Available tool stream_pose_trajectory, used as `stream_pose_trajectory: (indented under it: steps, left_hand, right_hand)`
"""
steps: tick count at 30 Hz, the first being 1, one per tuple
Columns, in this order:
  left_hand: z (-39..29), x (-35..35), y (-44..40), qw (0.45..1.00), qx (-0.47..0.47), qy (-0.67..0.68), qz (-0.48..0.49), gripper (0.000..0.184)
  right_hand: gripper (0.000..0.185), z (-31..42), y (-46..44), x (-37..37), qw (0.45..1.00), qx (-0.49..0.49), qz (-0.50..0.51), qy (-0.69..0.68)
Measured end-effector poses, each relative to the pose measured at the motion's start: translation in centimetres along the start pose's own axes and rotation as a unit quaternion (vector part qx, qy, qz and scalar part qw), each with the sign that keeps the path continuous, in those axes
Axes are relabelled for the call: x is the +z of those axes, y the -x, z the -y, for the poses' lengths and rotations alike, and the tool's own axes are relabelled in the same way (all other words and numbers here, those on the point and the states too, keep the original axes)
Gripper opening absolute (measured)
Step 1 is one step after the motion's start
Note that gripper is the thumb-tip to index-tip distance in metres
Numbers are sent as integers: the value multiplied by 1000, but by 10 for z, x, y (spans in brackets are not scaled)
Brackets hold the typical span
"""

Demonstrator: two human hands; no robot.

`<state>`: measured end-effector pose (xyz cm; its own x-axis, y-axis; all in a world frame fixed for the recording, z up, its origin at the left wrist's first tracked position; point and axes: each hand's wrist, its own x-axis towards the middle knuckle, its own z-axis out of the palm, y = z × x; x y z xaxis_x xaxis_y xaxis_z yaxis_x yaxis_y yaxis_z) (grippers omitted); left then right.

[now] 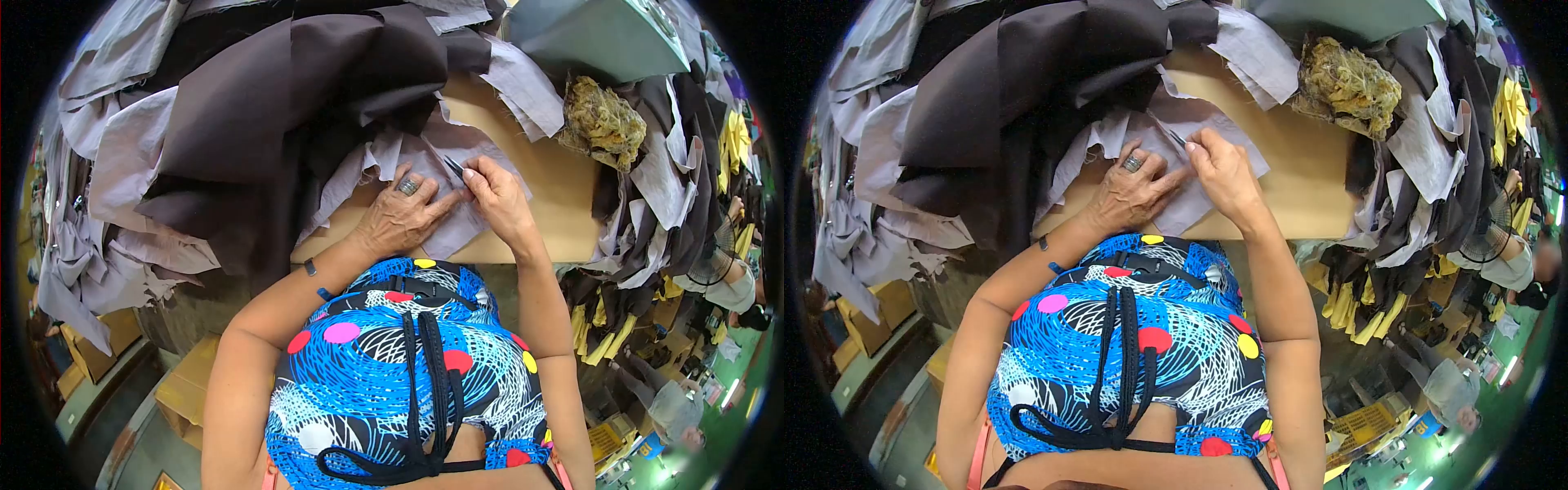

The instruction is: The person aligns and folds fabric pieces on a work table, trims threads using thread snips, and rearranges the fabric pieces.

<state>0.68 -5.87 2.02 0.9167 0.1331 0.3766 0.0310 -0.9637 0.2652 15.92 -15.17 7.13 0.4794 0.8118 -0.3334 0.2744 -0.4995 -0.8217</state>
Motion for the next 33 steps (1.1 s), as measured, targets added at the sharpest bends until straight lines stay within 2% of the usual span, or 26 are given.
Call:
stream_pose_trajectory:
  steps: [8, 18, 21, 24, 25, 27, 30, 33]
  left_hand:
    - [2, 3, 3, 1000, 7, 4, 15, 34]
    - [2, 2, 3, 999, 7, 1, 34, 38]
    - [1, -6, -1, 995, -45, 71, 45, 34]
    - [19, -13, -11, 991, -120, 50, 43, 29]
    - [28, -21, -20, 992, -120, 46, -10, 26]
    - [41, -19, -23, 975, -199, 85, -51, 33]
    - [46, -15, -25, 968, -249, 19, -15, 49]
    - [48, -13, -24, 968, -243, -56, -37, 68]
  right_hand:
    - [26, -2, -8, 8, 998, -23, 9, 49]
    - [27, 11, -46, 24, 998, -53, -23, 18]
    - [25, 3, -51, 28, 998, -58, -28, 10]
    - [25, 4, -47, 28, 999, -38, -18, -23]
    - [25, 8, -45, 26, 999, -15, -7, -39]
    - [26, 10, -46, 27, 998, 3, 6, -60]
    - [26, 4, -48, 30, 998, -11, 8, -68]
    - [26, 2, -49, 30, 998, -25, 3, -55]
